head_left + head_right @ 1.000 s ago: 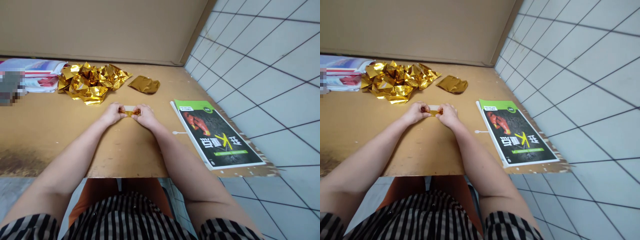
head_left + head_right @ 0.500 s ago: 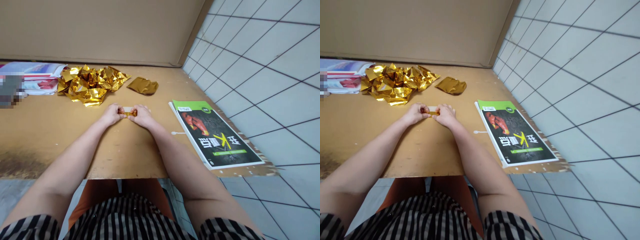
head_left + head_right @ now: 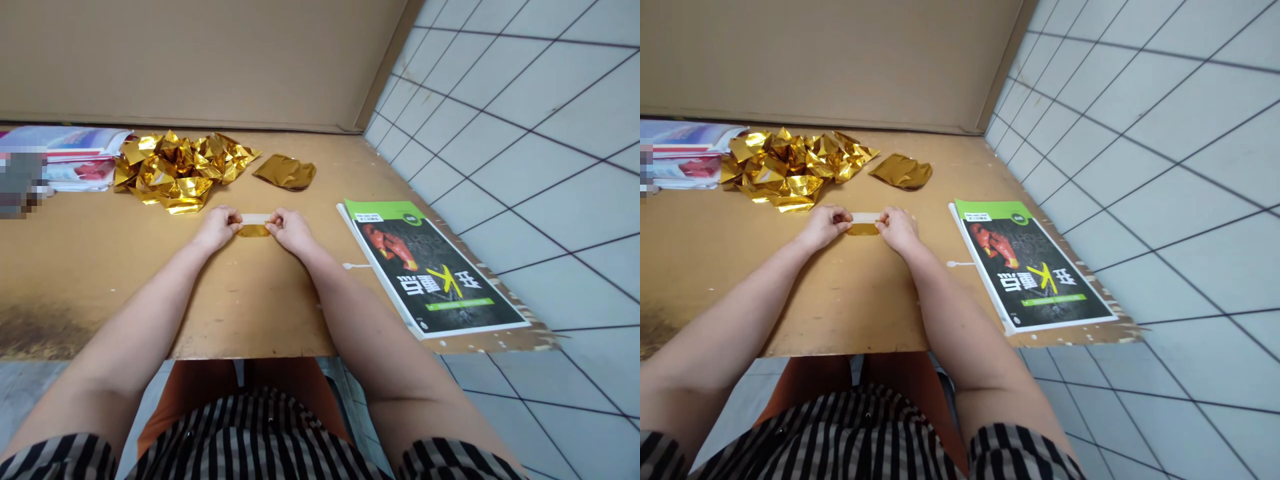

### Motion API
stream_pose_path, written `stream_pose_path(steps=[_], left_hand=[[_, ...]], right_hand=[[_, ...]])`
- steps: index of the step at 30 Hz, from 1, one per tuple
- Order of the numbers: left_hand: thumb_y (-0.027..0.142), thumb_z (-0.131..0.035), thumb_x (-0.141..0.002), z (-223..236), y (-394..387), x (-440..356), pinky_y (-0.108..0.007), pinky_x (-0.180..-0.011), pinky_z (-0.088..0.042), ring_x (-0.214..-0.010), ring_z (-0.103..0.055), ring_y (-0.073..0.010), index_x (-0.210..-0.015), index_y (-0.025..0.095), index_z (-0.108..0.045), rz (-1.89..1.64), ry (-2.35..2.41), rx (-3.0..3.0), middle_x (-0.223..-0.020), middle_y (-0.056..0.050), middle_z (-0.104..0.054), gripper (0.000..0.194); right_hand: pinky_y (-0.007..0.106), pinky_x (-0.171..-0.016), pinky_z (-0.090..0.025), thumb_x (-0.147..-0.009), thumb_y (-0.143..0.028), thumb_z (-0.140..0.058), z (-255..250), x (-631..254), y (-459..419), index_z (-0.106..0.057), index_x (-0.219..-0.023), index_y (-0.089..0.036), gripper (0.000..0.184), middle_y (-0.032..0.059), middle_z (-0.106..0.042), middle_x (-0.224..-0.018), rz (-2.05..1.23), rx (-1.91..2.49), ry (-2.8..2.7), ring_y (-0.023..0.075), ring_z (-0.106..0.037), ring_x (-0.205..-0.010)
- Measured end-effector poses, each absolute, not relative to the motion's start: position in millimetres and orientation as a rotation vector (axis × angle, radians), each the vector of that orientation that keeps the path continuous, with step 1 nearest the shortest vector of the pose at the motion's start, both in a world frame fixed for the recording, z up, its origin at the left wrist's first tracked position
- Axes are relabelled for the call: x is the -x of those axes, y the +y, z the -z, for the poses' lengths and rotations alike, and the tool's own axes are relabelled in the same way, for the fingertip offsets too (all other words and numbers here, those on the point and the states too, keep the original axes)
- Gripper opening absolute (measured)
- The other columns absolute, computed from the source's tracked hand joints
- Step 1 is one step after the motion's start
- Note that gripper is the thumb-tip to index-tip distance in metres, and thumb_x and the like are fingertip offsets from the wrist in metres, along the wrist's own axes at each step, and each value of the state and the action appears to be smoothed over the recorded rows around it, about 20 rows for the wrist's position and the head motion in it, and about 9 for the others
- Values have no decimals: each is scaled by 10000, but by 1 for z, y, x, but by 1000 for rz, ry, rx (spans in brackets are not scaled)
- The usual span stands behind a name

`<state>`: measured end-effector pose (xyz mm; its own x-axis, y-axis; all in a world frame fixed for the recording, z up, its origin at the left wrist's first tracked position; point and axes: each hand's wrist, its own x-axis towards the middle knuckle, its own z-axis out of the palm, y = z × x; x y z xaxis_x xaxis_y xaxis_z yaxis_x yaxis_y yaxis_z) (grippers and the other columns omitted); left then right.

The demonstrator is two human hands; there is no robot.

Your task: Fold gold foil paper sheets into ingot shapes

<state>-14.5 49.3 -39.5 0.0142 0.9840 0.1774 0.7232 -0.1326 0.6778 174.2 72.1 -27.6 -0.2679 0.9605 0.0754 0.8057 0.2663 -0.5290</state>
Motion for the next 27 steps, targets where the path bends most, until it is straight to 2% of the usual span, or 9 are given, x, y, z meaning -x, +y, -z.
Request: stream_pose_path(steps=[7,11,15,19,23,27], left_hand=[[172,-713,-696,39,51,17,-291,-734,-505,-704,-583,-151,-764,189,-706,-847,1714,-1966,-766,-1,-624,71],[148,-655,-730,41,53,17,-286,-746,-512,-698,-594,-151,-741,196,-706,-886,1722,-1973,-754,-2,-645,71],[136,-645,-727,41,54,16,-290,-759,-520,-714,-603,-159,-738,203,-703,-877,1762,-1975,-762,-4,-650,89],[146,-653,-735,41,54,18,-316,-818,-525,-801,-617,-181,-834,196,-721,-863,1837,-1989,-851,-23,-636,130],[167,-682,-731,40,53,21,-354,-908,-506,-952,-604,-230,-946,200,-728,-832,1910,-2015,-917,-42,-612,223],[201,-700,-728,40,55,23,-382,-942,-489,-999,-570,-260,-912,207,-722,-814,1941,-2032,-911,-51,-597,186]], right_hand=[[338,-792,-427,-792,-264,-671,26,-176,72,-628,-828,-240,61,19,-663,-875,-470,1543,-2250,195,-579,-850],[330,-779,-425,-833,-258,-619,27,-176,75,-631,-823,-241,23,16,-662,-857,-465,1541,-2265,187,-582,-822],[361,-826,-439,-859,-224,-568,28,-176,77,-638,-854,-238,71,37,-670,-894,-438,1626,-2211,206,-592,-862],[402,-926,-431,-841,-196,-577,33,-179,81,-662,-946,-220,137,83,-658,-1037,-374,1630,-2171,247,-575,-1020],[453,-963,-414,-841,-214,-575,36,-182,84,-676,-1029,-231,214,99,-631,-1093,-369,1599,-2182,281,-538,-1091],[467,-979,-399,-845,-213,-561,35,-181,85,-667,-1071,-221,250,111,-615,-1129,-409,1621,-2198,293,-514,-1126]])
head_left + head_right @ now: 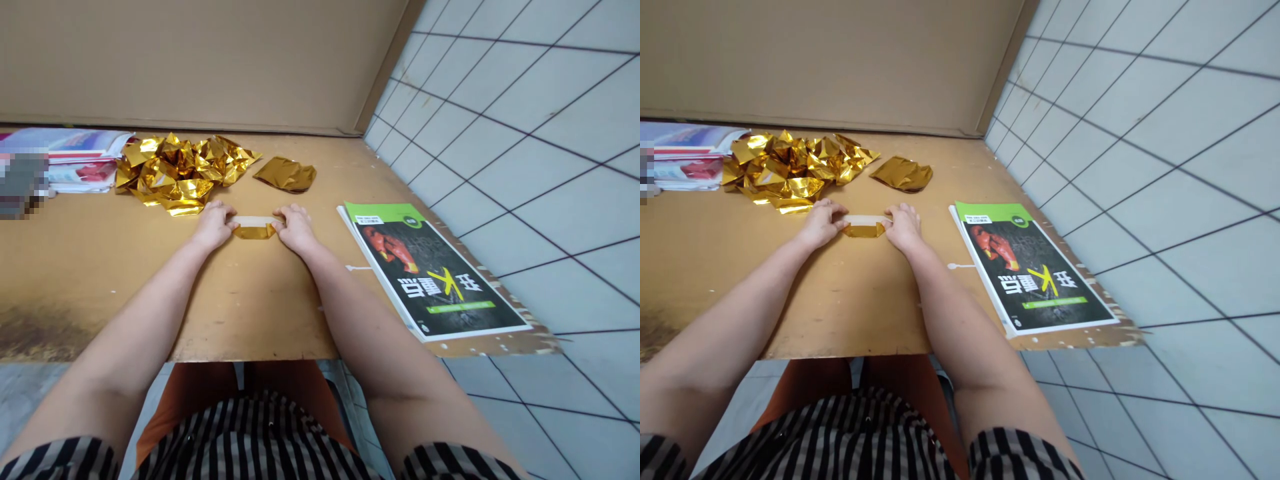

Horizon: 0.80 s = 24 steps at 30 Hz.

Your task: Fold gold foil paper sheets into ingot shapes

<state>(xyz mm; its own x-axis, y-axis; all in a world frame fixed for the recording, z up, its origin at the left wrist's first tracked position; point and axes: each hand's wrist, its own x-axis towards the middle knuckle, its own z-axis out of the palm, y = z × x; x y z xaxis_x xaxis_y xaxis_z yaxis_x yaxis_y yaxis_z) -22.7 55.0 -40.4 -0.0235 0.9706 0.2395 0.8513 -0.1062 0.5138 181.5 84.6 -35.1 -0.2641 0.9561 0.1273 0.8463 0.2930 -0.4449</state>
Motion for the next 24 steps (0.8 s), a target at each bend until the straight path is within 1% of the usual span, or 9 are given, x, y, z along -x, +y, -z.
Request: stream_pose_path(steps=[5,9,12,15,17,21,24], left_hand=[[226,-704,-720,40,57,24,-383,-904,-494,-950,-554,-251,-794,209,-676,-816,1917,-2013,-859,-40,-573,81],[217,-706,-721,39,56,23,-379,-894,-486,-937,-548,-236,-755,213,-632,-816,1906,-2010,-853,-30,-582,81],[190,-703,-722,37,55,21,-389,-899,-479,-934,-556,-236,-808,208,-637,-795,1909,-2001,-879,-36,-611,110],[176,-697,-725,36,55,21,-387,-904,-477,-929,-568,-237,-918,209,-665,-778,1874,-2012,-882,-37,-631,198],[178,-689,-732,35,55,21,-384,-911,-475,-932,-570,-240,-964,213,-686,-760,1862,-2026,-874,-38,-632,235],[192,-667,-748,37,56,22,-389,-932,-470,-971,-562,-260,-978,211,-720,-728,1877,-2043,-886,-53,-616,237],[198,-662,-745,38,55,22,-388,-946,-466,-993,-551,-261,-975,233,-725,-763,1864,-2078,-905,-47,-603,241]], right_hand=[[463,-940,-402,-839,-221,-559,33,-180,85,-653,-976,-231,167,101,-620,-1090,-423,1616,-2206,293,-510,-1092],[459,-924,-394,-832,-210,-555,32,-180,84,-635,-922,-226,122,102,-629,-1083,-427,1620,-2208,294,-507,-1076],[451,-921,-389,-823,-192,-551,31,-180,83,-626,-959,-232,161,94,-639,-1084,-442,1593,-2213,288,-512,-1070],[441,-926,-381,-818,-161,-535,31,-180,81,-626,-1046,-229,254,91,-647,-1087,-461,1566,-2228,280,-516,-1071],[438,-929,-374,-819,-144,-519,30,-180,81,-635,-1059,-227,279,92,-650,-1084,-465,1554,-2244,277,-514,-1071],[438,-912,-366,-821,-148,-505,31,-180,81,-657,-970,-240,231,80,-648,-1034,-450,1530,-2256,278,-506,-1043],[424,-889,-364,-818,-151,-502,30,-178,80,-646,-913,-239,194,77,-641,-1017,-427,1546,-2253,278,-499,-1030]])
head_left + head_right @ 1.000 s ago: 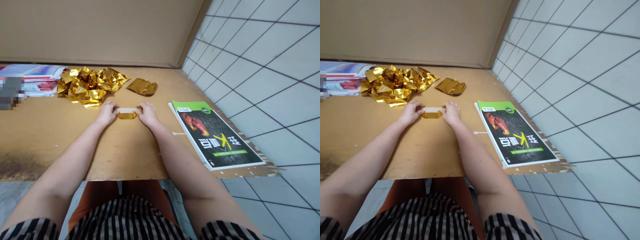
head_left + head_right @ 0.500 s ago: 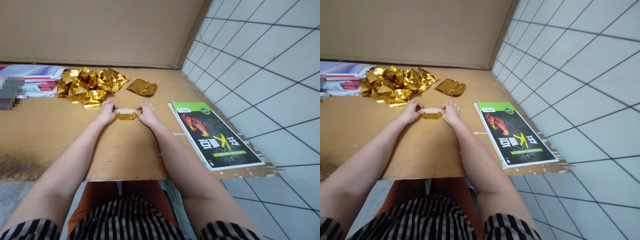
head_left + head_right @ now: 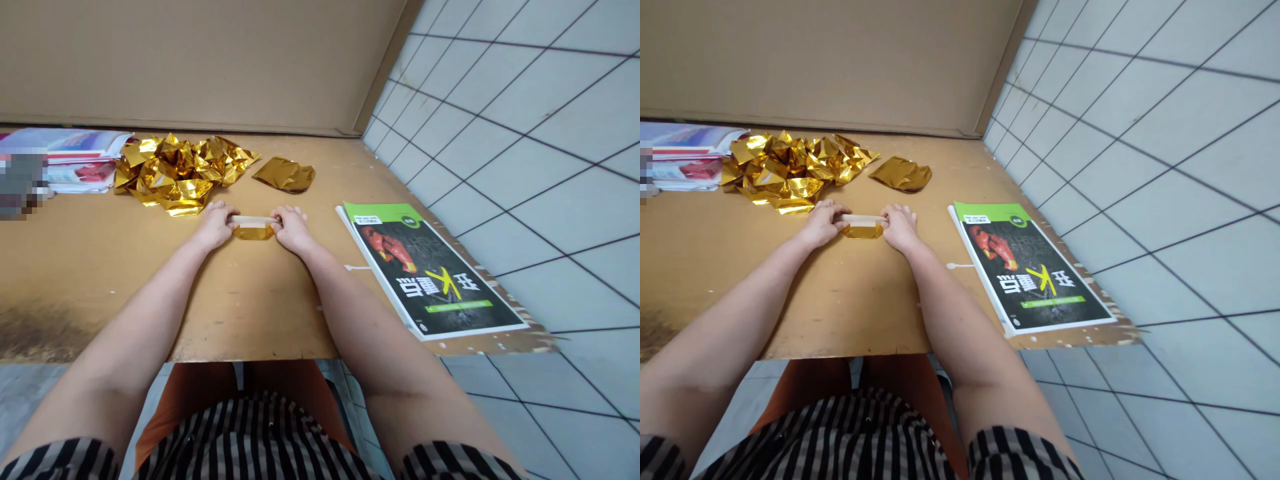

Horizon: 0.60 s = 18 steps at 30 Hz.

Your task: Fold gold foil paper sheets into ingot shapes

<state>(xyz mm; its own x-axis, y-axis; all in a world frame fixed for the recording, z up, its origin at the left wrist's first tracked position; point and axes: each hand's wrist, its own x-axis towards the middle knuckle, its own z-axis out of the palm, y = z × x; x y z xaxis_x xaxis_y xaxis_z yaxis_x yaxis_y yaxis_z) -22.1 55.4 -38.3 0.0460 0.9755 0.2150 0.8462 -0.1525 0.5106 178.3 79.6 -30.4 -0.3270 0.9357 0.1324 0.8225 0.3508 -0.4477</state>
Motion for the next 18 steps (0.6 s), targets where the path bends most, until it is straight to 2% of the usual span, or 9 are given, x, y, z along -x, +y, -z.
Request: stream_pose_path(steps=[6,9,15,18], left_hand=[[142,-608,-753,38,50,20,-393,-898,-477,-933,-558,-247,-823,211,-695,-776,1832,-2152,-856,-44,-617,131],[104,-559,-758,40,48,19,-389,-877,-488,-904,-571,-244,-758,212,-675,-779,1772,-2275,-817,-47,-636,159],[52,-494,-761,39,42,21,-397,-875,-503,-904,-596,-262,-809,196,-705,-659,1711,-2421,-850,-84,-658,260],[77,-473,-806,36,36,18,-400,-884,-509,-913,-602,-267,-850,177,-715,-573,1702,-2463,-883,-107,-662,266]], right_hand=[[398,-856,-359,-823,-152,-498,32,-178,77,-638,-856,-232,164,79,-638,-973,-348,1518,-2286,271,-501,-998],[393,-856,-358,-838,-140,-480,30,-181,75,-656,-872,-224,198,85,-644,-968,-302,1463,-2360,265,-511,-980],[388,-854,-355,-879,-96,-413,18,-193,62,-703,-998,-202,332,120,-654,-1038,-211,1405,-2593,270,-528,-1018],[387,-858,-345,-895,-77,-383,12,-195,53,-713,-1043,-206,385,130,-649,-1058,-172,1352,-2676,267,-525,-1038]])
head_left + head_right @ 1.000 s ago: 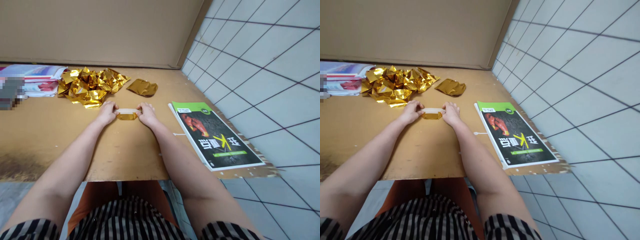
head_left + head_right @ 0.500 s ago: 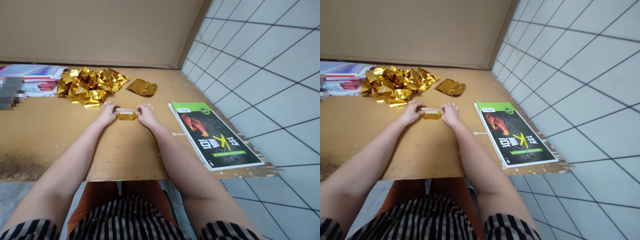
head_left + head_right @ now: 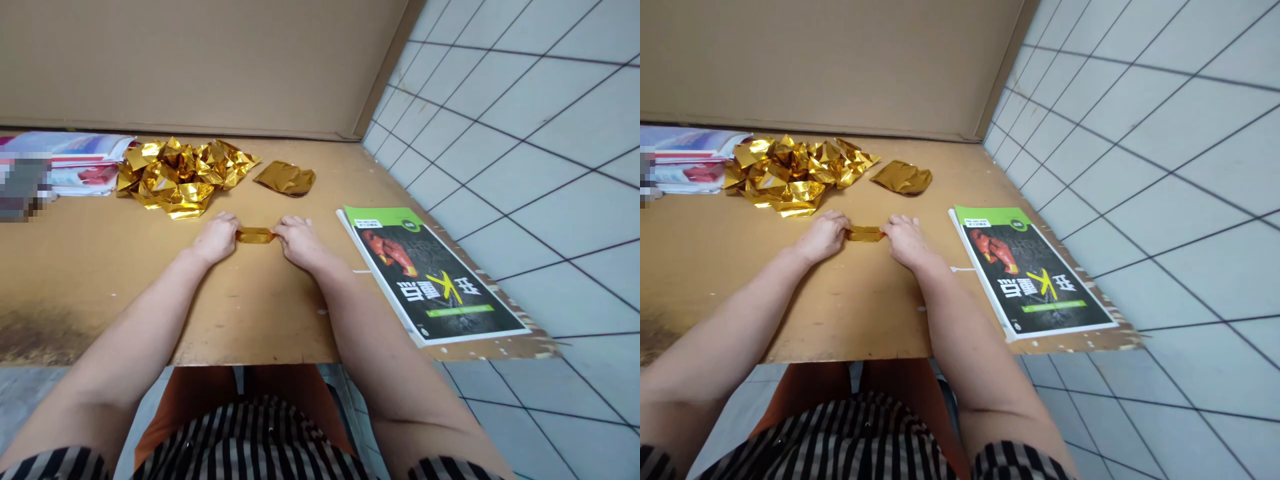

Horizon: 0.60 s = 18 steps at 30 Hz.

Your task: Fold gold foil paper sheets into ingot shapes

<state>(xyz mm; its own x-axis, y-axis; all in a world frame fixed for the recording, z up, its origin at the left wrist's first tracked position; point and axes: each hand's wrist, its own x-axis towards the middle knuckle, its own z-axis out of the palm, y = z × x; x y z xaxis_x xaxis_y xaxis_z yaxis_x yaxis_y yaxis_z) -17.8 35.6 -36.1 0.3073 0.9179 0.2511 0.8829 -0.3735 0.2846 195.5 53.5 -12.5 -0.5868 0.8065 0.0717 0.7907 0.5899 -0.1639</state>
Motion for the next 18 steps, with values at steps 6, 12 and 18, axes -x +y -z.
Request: stream_pose_path(steps=[6,12,18], left_hand=[[298,-420,-959,41,27,-10,-433,-1062,-430,-1178,-567,-267,-1207,149,-637,-460,1446,-2579,-1236,-140,-653,361],[474,-379,-975,48,25,-25,-420,-1200,-246,-1471,-293,-278,-1474,94,-383,-320,1412,-2494,-1566,-181,-355,627],[461,-390,-968,44,25,-20,-415,-1203,-239,-1476,-284,-262,-1491,98,-346,-338,1349,-2494,-1580,-177,-329,638]], right_hand=[[393,-871,-343,-905,-87,-392,7,-191,48,-719,-1067,-173,375,157,-635,-1090,-114,1391,-2753,276,-525,-1058],[412,-933,-363,-870,-124,-493,7,-186,46,-708,-1070,-133,294,182,-645,-1123,-149,1454,-2687,297,-537,-1111],[403,-995,-409,-794,-46,-449,13,-175,43,-623,-1244,-147,493,140,-670,-1230,-316,1332,-2560,261,-570,-1151]])
